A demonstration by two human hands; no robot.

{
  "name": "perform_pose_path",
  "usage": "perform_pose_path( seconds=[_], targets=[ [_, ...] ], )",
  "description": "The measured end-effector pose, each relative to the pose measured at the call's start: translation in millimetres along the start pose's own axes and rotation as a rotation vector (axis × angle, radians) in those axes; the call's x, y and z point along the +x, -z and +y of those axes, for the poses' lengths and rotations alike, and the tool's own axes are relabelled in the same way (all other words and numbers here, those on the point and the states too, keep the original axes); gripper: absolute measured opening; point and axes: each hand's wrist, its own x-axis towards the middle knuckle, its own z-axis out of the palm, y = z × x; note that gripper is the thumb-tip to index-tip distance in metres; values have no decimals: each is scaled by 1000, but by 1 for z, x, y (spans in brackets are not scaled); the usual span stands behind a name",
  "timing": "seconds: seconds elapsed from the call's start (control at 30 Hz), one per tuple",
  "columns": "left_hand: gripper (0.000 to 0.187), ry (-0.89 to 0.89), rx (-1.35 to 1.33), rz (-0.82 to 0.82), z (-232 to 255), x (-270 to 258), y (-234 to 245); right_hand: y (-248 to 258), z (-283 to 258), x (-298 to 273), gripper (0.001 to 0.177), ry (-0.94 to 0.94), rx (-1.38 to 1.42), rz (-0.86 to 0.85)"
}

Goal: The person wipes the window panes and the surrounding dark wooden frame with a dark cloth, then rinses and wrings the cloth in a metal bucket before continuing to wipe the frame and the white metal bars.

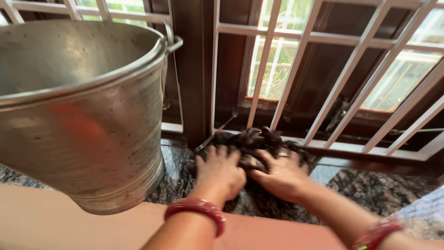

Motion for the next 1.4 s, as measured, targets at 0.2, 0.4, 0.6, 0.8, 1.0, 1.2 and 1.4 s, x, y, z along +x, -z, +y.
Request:
perform_pose_path(
  seconds=[0.2,0.4,0.6,0.8,1.0,1.2,1.4],
  targets=[
    [58,29,59,186,-33,7,-8,-19,-45,-5,66,113,-80,135],
    [57,194,-13,164,16,6,-8,-9,2,-6,67,155,-47,180],
    [56,43,-38,246,113,6,-48,1,119,-25,69,139,-3,299],
    [53,-121,-85,154,248,17,-90,23,268,-53,70,-1,26,345],
    [52,-283,-88,91,370,15,-119,33,391,-88,78,-212,77,316],
    [55,-390,-110,5,394,-4,-116,11,407,-123,81,-312,106,353],
    [63,-379,-99,-115,339,-24,-102,3,350,-142,81,-282,-51,334]
  ],
)
